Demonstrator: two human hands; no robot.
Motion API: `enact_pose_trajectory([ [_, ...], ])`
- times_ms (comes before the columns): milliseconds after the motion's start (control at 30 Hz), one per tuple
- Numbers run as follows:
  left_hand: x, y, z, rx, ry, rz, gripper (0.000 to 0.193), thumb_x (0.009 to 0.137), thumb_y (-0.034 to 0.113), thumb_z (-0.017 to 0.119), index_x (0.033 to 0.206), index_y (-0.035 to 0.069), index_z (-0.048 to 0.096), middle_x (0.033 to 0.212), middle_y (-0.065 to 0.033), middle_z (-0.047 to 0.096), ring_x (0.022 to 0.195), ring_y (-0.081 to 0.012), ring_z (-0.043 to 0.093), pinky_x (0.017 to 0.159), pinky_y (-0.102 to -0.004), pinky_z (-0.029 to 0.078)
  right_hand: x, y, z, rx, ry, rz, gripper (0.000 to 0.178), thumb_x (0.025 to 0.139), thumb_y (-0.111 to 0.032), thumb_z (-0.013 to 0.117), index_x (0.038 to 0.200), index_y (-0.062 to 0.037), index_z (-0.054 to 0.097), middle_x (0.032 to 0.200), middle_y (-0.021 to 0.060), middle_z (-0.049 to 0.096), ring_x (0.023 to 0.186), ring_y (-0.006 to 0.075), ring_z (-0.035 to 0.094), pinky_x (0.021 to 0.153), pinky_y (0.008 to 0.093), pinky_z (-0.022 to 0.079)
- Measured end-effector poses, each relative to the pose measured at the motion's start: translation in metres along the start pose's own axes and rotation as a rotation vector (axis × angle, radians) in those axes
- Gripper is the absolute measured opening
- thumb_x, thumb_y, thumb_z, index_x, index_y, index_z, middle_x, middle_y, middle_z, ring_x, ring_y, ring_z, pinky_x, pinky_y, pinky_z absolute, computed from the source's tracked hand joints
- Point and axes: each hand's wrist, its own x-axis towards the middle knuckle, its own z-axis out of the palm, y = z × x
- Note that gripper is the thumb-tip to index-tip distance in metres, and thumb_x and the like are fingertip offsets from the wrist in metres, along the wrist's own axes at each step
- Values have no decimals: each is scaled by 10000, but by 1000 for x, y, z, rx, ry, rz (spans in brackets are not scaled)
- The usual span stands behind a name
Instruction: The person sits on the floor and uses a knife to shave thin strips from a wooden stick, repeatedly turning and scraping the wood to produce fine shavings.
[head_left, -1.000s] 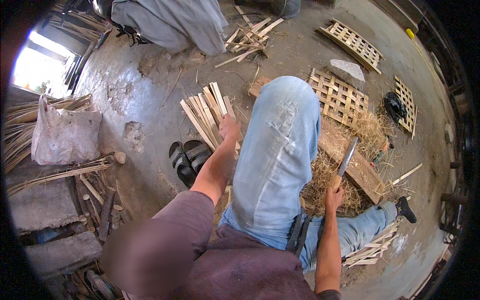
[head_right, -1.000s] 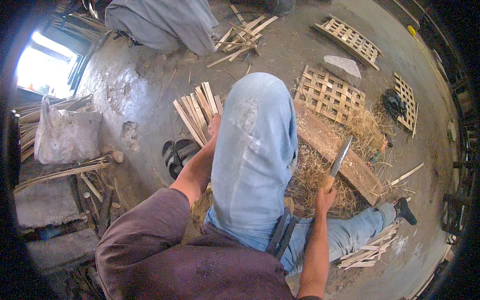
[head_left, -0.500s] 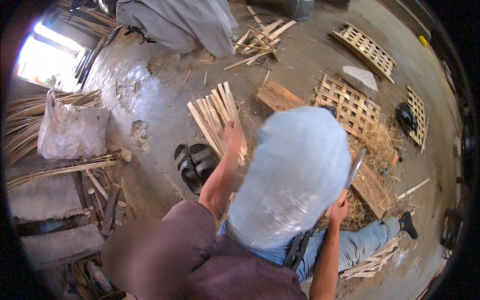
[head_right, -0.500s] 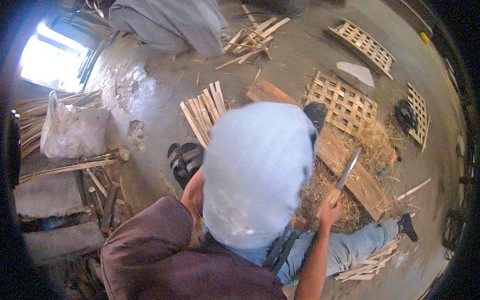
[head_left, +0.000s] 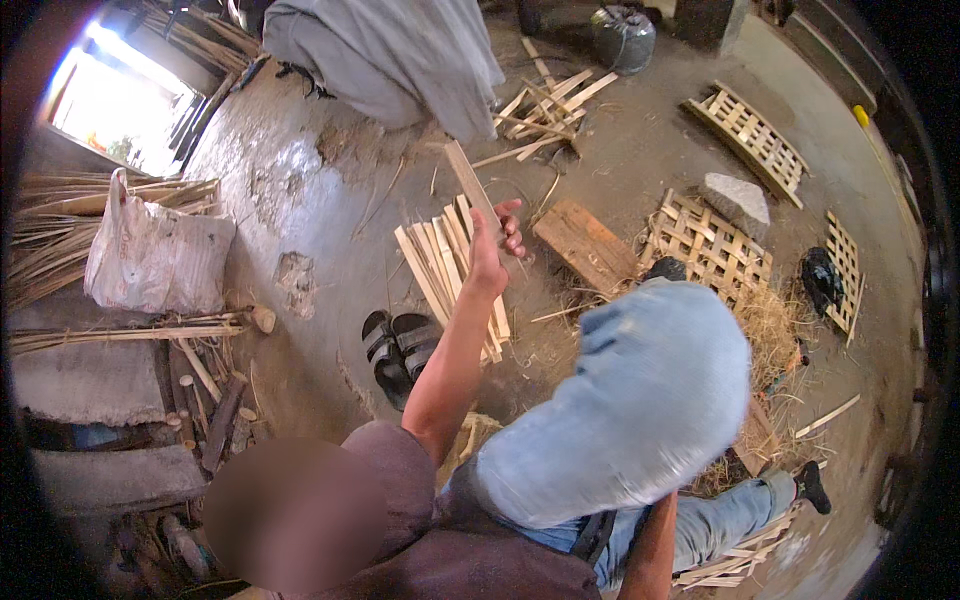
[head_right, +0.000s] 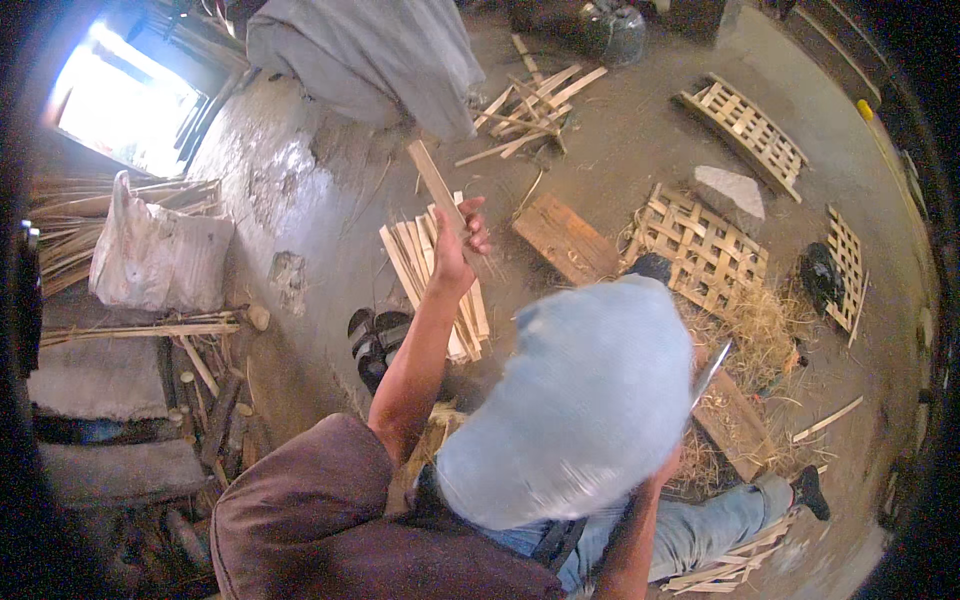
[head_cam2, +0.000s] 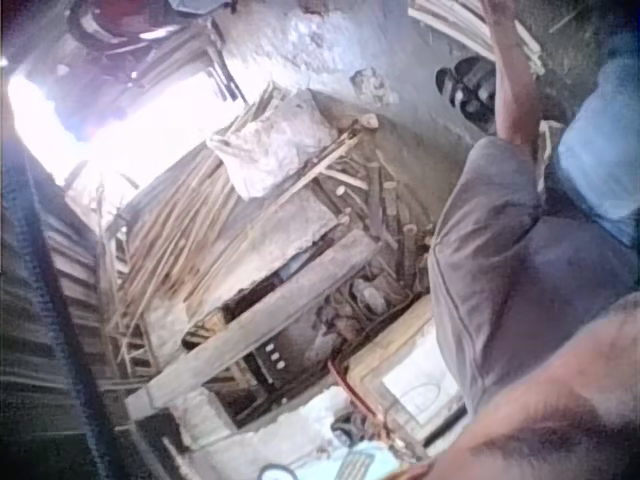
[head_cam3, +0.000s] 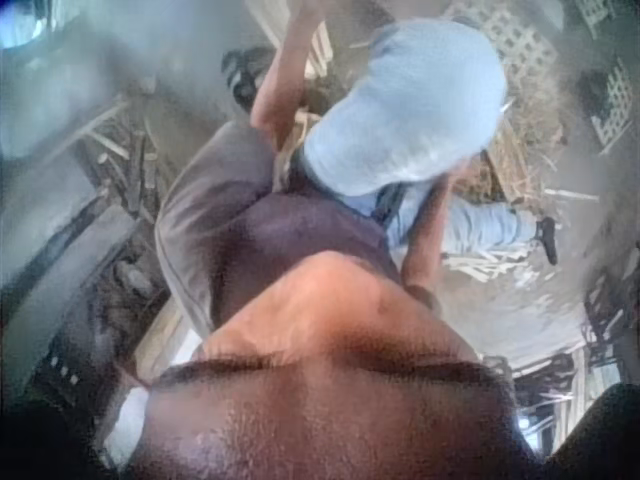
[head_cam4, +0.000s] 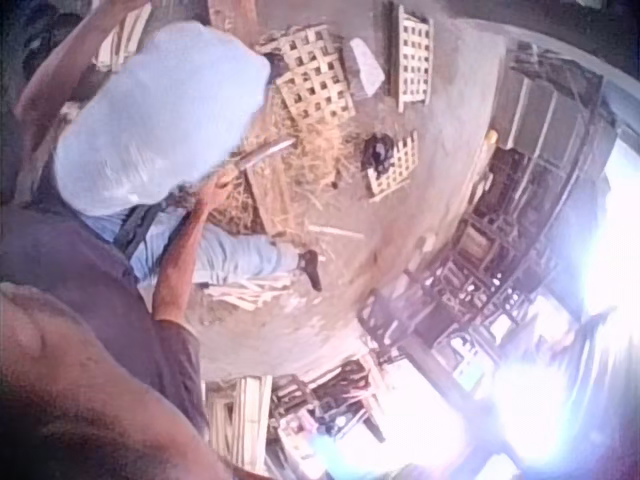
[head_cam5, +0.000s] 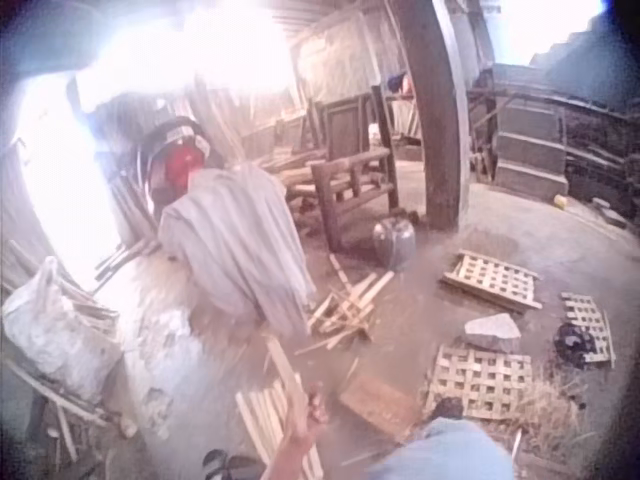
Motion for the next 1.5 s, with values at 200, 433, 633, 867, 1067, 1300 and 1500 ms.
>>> enact_pose_trajectory([
  [200,7,0,20,369,30,215,523,1014,479,380,1323,73,493,714,3,496,629,-98,491,569,-262,441,-5,-56,-17,-17,48,188,467,790,-155,649,1208,27,547,1088,171,631,975,290,618,860,395,474],
  [433,25,78,-22,715,106,422,265,963,237,553,1141,41,555,863,-81,603,768,-152,598,667,-295,505,8,-42,-9,-2,-9,158,506,757,-211,666,1205,-2,559,1107,186,627,997,324,618,876,408,470],
  [633,-15,132,37,390,229,577,285,1003,261,494,1189,59,568,909,-43,588,822,-136,564,755,-287,481,5,-45,-8,-23,-1,221,528,712,-261,691,1172,-29,576,1060,160,645,964,315,622,845,394,478],
  [867,-16,75,176,341,-338,537,351,968,265,566,1223,27,532,890,-47,590,858,-131,547,803,-297,457,0,-48,-14,-5,11,179,566,747,-332,696,1207,-31,564,1076,191,650,998,340,629,866,416,480],
  [1067,-13,-110,205,241,-483,105,174,941,116,536,1079,24,588,938,-47,619,867,-131,580,823,-291,464,-12,-67,-11,223,66,44,517,829,-245,701,1254,-10,524,1051,171,650,935,253,631,825,365,496],
  [1300,-35,-196,220,369,-646,41,142,927,109,555,1043,36,593,945,-48,622,874,-121,579,834,-282,463,-32,-78,-23,289,80,129,477,813,-181,683,1232,-19,522,1045,161,644,914,258,627,829,372,492],
  [1500,-31,-185,213,383,-599,176,254,964,228,499,1086,16,567,903,-63,617,853,-147,579,813,-300,461,-32,-98,-12,177,10,106,379,881,-234,614,1181,-27,509,876,109,606,747,221,603,685,359,491],
])
